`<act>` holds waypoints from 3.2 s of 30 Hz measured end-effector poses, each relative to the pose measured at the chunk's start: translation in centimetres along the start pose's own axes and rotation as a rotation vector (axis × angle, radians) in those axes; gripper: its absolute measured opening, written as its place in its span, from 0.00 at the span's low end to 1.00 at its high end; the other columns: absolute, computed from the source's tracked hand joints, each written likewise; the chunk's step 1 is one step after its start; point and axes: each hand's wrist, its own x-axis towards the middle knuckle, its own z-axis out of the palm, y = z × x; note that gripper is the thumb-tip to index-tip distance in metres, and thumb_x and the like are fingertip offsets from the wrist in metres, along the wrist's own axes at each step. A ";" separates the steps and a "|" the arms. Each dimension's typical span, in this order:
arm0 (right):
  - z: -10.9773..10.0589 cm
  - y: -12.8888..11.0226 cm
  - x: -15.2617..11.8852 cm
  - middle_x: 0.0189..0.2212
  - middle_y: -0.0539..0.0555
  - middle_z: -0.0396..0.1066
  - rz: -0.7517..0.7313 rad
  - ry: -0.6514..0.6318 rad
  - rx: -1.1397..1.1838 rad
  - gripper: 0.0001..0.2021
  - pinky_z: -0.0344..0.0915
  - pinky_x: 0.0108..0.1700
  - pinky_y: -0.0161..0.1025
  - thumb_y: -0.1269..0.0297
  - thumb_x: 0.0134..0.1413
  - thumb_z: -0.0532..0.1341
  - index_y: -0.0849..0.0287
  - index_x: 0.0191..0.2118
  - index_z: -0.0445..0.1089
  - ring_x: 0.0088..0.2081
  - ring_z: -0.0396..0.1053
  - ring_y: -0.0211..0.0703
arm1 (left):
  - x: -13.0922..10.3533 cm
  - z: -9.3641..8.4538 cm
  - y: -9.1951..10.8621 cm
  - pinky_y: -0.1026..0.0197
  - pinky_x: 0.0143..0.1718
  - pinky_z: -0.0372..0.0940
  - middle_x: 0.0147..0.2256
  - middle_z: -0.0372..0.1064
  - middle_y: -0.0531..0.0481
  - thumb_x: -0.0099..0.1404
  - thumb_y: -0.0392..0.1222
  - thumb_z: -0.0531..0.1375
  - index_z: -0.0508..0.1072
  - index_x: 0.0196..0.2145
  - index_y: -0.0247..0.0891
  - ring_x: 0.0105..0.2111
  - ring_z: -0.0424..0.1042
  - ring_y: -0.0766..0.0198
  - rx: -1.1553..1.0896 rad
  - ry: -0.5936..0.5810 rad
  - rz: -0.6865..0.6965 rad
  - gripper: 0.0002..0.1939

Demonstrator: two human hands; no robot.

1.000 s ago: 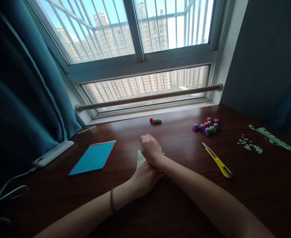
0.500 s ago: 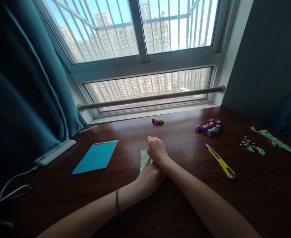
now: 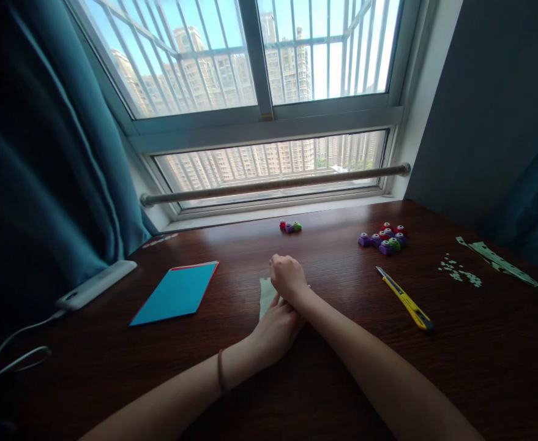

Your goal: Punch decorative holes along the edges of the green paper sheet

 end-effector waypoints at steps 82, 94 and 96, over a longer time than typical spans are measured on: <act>-6.2 11.6 -4.2 0.32 0.54 0.69 -0.108 0.078 0.451 0.09 0.62 0.35 0.34 0.63 0.53 0.58 0.61 0.38 0.69 0.32 0.66 0.39 | 0.6 0.1 -2.9 0.54 0.52 0.56 0.46 0.67 0.42 0.53 0.42 0.63 0.62 0.52 0.34 0.48 0.65 0.56 -1.496 0.387 -0.615 0.29; -3.5 7.9 -5.8 0.37 0.53 0.64 -0.245 -0.080 0.561 0.11 0.64 0.40 0.35 0.72 0.50 0.59 0.58 0.41 0.67 0.36 0.65 0.39 | 0.6 0.3 -2.7 0.49 0.53 0.56 0.47 0.66 0.39 0.49 0.37 0.65 0.58 0.53 0.32 0.50 0.63 0.52 -1.402 0.305 -0.529 0.34; -4.2 9.8 -4.7 0.37 0.54 0.65 -0.200 0.046 0.503 0.11 0.64 0.41 0.37 0.69 0.50 0.60 0.58 0.42 0.68 0.38 0.66 0.41 | 0.6 0.4 -2.7 0.49 0.52 0.57 0.47 0.65 0.38 0.49 0.36 0.65 0.58 0.52 0.31 0.50 0.62 0.52 -1.368 0.310 -0.535 0.34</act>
